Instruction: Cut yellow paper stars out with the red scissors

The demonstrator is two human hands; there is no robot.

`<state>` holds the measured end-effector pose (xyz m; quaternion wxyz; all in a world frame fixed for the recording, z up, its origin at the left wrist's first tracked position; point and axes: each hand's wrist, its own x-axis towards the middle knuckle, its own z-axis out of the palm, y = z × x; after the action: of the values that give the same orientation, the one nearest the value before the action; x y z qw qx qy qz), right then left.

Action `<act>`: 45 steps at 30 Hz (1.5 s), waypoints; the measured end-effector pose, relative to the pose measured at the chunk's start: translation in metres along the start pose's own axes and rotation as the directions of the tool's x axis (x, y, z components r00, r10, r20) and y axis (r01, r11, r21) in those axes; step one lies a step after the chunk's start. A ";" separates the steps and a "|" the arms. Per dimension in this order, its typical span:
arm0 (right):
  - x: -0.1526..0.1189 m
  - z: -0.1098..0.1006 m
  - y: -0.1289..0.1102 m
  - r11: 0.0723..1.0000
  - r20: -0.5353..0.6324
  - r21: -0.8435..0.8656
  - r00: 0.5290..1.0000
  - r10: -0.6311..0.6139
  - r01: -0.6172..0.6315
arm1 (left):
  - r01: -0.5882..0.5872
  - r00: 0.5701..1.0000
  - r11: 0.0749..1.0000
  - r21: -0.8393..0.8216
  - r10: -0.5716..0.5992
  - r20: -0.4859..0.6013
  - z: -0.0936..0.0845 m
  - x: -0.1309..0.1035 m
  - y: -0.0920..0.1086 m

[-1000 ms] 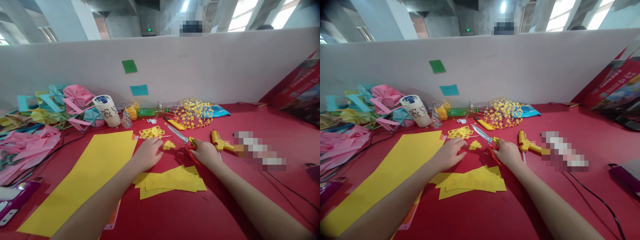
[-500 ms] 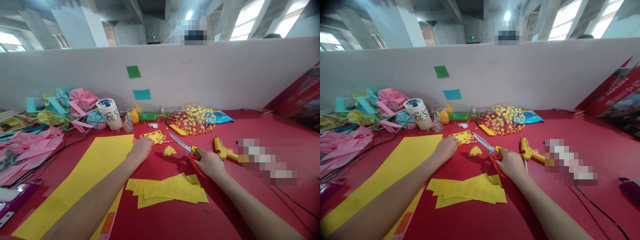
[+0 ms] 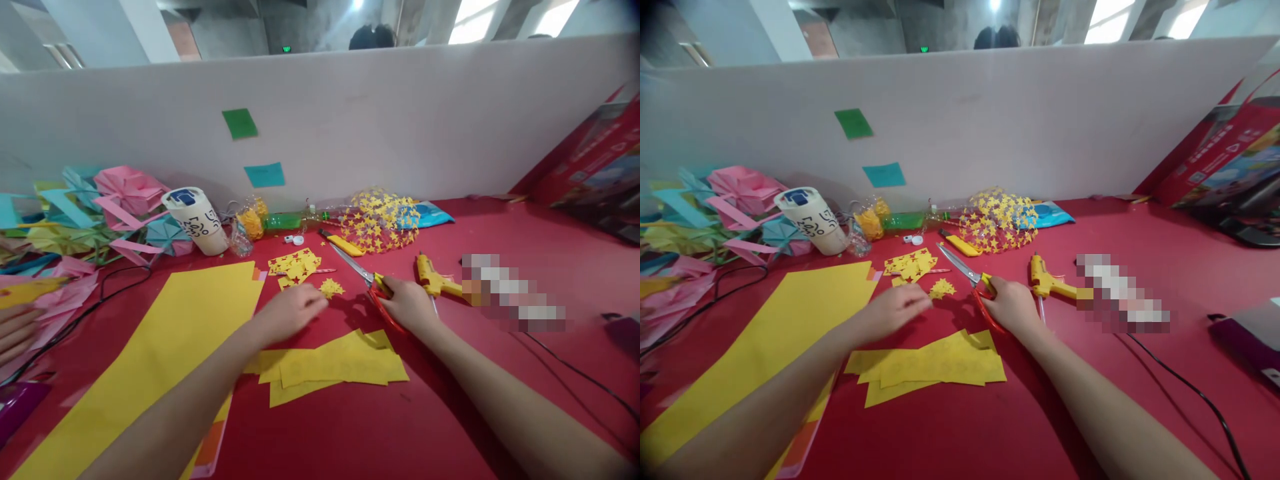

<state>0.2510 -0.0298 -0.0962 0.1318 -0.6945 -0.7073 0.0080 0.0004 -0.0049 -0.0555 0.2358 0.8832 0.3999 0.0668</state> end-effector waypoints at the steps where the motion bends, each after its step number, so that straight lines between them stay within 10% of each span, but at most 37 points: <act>1: 0.000 0.000 -0.001 1.000 -0.001 0.005 1.000 0.000 0.000 | -0.009 0.999 0.999 -0.046 0.012 0.047 0.008 -0.003 0.011; 7: -0.003 0.000 -0.002 0.999 -0.008 0.045 1.000 -0.008 0.009 | 0.118 0.993 0.991 -0.056 -0.118 0.006 0.045 -0.012 0.042; 16: -0.005 -0.003 -0.004 0.965 -0.011 0.262 1.000 0.026 -0.023 | 0.126 0.987 0.928 -0.350 -0.153 -0.050 0.048 -0.007 0.034; 28: -0.011 -0.027 -0.047 0.560 0.302 0.806 0.947 -0.109 -0.192 | 0.150 0.976 0.198 -0.969 -0.188 0.112 0.035 -0.004 0.026; 38: -0.032 -0.013 -0.053 0.510 0.250 0.844 0.963 -0.101 -0.165 | 0.229 0.972 0.198 -0.953 -0.104 0.212 0.041 -0.013 0.037; 45: -0.028 -0.013 -0.035 0.597 0.204 0.800 0.963 -0.179 -0.058 | 0.132 0.965 0.317 -0.939 -0.257 0.049 0.023 -0.019 0.030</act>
<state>0.2193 -0.0606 -0.0817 0.3339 -0.5296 -0.6626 0.4111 0.0154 -0.0445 -0.0605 0.6820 0.5287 0.4047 0.3027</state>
